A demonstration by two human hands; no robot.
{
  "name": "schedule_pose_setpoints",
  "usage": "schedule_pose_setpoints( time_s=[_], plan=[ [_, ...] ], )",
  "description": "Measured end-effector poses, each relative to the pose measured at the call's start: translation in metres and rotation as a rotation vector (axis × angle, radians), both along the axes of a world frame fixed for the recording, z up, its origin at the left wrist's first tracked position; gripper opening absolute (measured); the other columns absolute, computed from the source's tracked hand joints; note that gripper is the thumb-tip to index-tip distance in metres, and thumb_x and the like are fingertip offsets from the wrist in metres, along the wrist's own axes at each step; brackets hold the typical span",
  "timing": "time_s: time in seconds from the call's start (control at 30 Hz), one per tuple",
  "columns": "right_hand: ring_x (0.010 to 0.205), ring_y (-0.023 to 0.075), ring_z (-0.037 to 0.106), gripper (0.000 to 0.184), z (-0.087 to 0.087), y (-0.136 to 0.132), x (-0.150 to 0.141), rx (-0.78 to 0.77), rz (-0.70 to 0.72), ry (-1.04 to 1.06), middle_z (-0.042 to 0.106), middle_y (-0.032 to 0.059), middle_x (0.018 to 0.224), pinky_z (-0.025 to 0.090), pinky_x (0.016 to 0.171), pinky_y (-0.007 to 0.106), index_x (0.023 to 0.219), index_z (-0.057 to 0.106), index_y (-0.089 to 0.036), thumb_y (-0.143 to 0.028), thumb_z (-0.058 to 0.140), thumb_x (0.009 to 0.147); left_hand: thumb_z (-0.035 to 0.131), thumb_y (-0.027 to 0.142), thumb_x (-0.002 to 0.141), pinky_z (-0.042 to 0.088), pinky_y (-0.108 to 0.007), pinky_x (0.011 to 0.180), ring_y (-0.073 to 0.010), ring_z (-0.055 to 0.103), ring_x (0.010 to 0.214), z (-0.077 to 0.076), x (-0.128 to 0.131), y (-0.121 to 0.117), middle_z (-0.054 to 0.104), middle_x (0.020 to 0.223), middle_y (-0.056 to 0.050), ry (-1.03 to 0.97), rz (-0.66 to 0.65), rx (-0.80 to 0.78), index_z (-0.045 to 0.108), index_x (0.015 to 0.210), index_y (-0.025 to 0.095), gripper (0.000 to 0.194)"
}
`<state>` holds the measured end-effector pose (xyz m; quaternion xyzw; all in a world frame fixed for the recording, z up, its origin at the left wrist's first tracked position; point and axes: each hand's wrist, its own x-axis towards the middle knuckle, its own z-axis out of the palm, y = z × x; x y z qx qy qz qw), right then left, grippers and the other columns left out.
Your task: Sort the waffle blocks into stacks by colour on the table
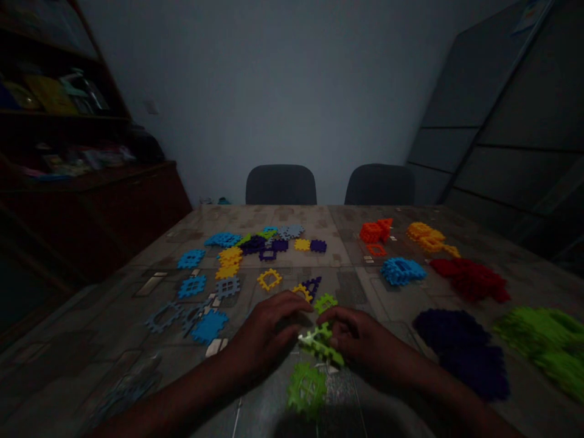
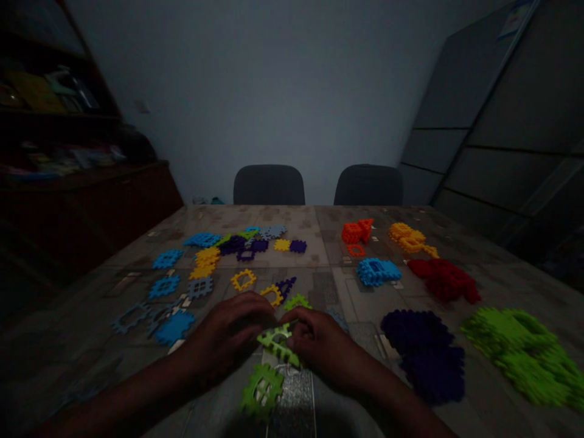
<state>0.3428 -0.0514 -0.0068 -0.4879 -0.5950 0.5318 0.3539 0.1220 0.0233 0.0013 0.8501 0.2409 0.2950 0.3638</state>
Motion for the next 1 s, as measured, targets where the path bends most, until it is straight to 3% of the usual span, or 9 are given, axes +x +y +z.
schedule_pose_setpoints(
  time_s=[0.13, 0.23, 0.37, 0.57, 0.7, 0.9, 1.0],
  plan=[
    [0.064, 0.0126, 0.045, 0.026, 0.004, 0.001, 0.004, 0.09, -0.023, -0.218, 0.051, -0.0033, 0.07, 0.034, 0.058, 0.025, 0.106, 0.065, -0.02, -0.02, 0.056, 0.081, 0.05, 0.02, 0.088, 0.051, -0.037, 0.084, -0.0222, 0.062, 0.097, -0.004, -0.019, -0.016, 0.066, 0.109, -0.006, 0.146, 0.182, 0.03, 0.056, 0.114, 0.025, 0.027],
    [0.067, 0.0134, 0.047, 0.025, 0.007, 0.001, 0.006, 0.126, -0.016, -0.276, 0.053, -0.0023, 0.072, 0.035, 0.06, 0.025, 0.105, 0.065, -0.019, -0.02, 0.053, 0.083, 0.062, 0.03, 0.084, 0.049, -0.039, 0.089, -0.0262, 0.06, 0.108, -0.012, -0.028, -0.037, 0.062, 0.124, -0.007, 0.241, 0.161, 0.093, 0.048, 0.124, 0.03, 0.042],
    [0.067, 0.014, 0.048, 0.025, 0.011, 0.002, 0.01, 0.141, -0.031, -0.334, 0.052, -0.0022, 0.072, 0.035, 0.061, 0.026, 0.106, 0.064, -0.017, -0.024, 0.051, 0.086, 0.083, 0.036, 0.062, 0.049, -0.04, 0.082, -0.0302, 0.06, 0.102, -0.024, -0.023, -0.059, 0.061, 0.121, -0.007, 0.357, 0.093, 0.196, 0.045, 0.126, 0.03, 0.075],
    [0.063, 0.015, 0.047, 0.026, 0.011, 0.004, 0.015, 0.179, -0.06, -0.366, 0.051, -0.002, 0.069, 0.034, 0.058, 0.027, 0.106, 0.065, -0.017, -0.028, 0.049, 0.087, 0.077, 0.03, 0.067, 0.044, -0.046, 0.079, -0.0327, 0.059, 0.1, -0.032, -0.007, -0.068, 0.062, 0.117, -0.01, 0.518, 0.082, 0.403, 0.051, 0.116, 0.025, 0.056],
    [0.07, 0.0164, 0.053, 0.023, 0.003, 0.002, 0.009, 0.185, 0.01, -0.39, 0.061, 0.0007, 0.077, 0.039, 0.064, 0.028, 0.104, 0.065, -0.019, -0.024, 0.049, 0.088, 0.081, 0.028, 0.057, 0.044, -0.044, 0.077, -0.032, 0.058, 0.095, -0.038, -0.01, -0.067, 0.063, 0.11, -0.008, 0.541, 0.031, 0.396, 0.052, 0.114, 0.025, 0.064],
    [0.086, 0.0203, 0.062, 0.029, 0.0, 0.0, 0.002, 0.248, 0.021, -0.491, 0.07, 0.0065, 0.095, 0.044, 0.077, 0.031, 0.108, 0.065, -0.02, -0.014, 0.048, 0.086, 0.068, 0.011, 0.062, 0.043, -0.042, 0.078, -0.0292, 0.057, 0.097, -0.046, -0.025, -0.066, 0.061, 0.12, -0.008, 0.449, -0.016, 0.443, 0.045, 0.122, 0.025, 0.066],
    [0.085, 0.0203, 0.062, 0.024, 0.002, 0.001, 0.001, 0.254, 0.028, -0.539, 0.07, 0.0074, 0.092, 0.043, 0.075, 0.03, 0.099, 0.066, -0.019, -0.013, 0.048, 0.085, 0.066, 0.008, 0.061, 0.043, -0.043, 0.082, -0.0297, 0.056, 0.102, -0.043, -0.032, -0.066, 0.058, 0.127, -0.009, 0.429, -0.04, 0.422, 0.043, 0.124, 0.025, 0.069]
  ],
)
